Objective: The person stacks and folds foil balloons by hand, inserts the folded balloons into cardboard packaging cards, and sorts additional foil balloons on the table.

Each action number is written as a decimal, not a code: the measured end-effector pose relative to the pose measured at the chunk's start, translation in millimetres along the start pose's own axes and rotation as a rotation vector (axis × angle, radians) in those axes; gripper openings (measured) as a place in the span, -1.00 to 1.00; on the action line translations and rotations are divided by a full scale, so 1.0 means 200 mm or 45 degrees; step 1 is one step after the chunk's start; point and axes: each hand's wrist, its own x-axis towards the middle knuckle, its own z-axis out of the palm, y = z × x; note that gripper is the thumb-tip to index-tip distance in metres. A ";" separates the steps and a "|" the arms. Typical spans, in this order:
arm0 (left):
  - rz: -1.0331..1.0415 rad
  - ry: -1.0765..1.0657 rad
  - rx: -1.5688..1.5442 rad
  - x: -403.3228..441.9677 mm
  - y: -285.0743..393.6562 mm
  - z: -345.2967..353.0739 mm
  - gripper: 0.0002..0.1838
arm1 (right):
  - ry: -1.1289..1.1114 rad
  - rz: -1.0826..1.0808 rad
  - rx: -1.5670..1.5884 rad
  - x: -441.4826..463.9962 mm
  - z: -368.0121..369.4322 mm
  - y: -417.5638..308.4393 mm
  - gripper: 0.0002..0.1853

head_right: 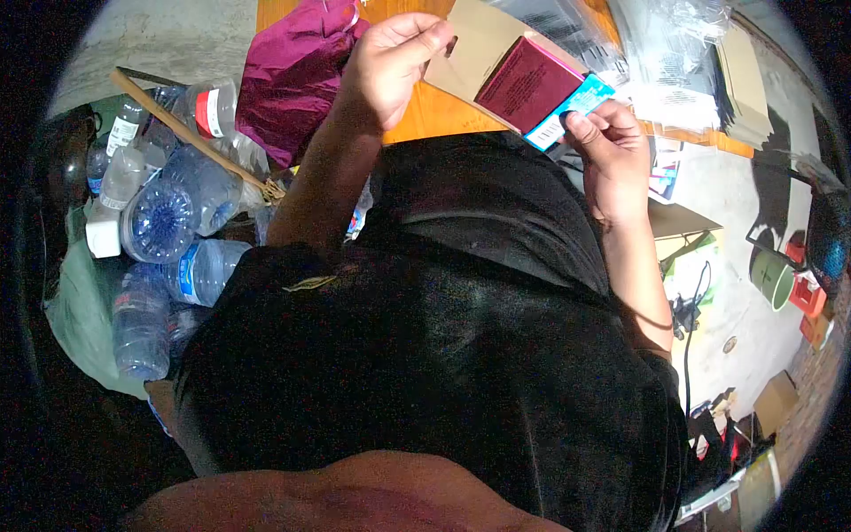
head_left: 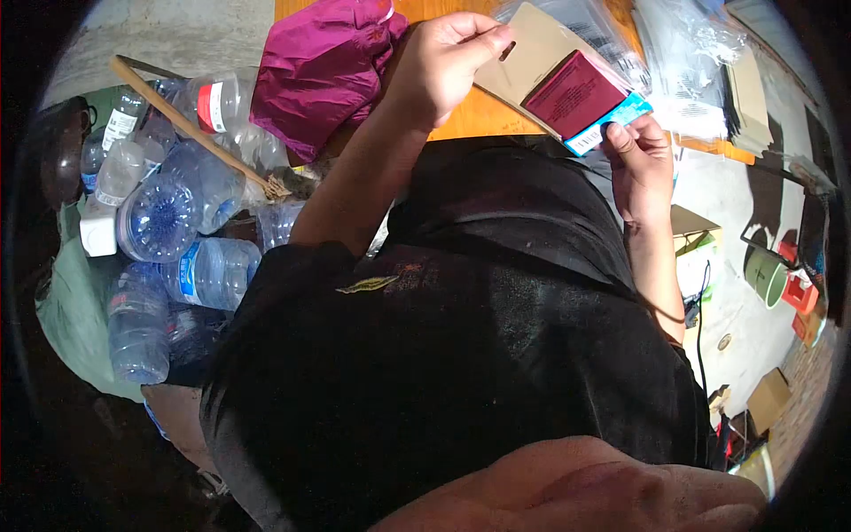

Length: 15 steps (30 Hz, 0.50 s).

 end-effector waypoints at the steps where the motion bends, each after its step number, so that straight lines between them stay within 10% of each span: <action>1: -0.002 -0.002 -0.001 0.00 0.01 -0.01 -0.77 | 0.010 -0.016 0.027 0.00 0.00 0.00 -0.89; 15: -0.046 0.053 0.199 -0.04 0.04 0.04 -0.84 | -0.056 -0.087 0.027 0.01 -0.06 0.04 -0.87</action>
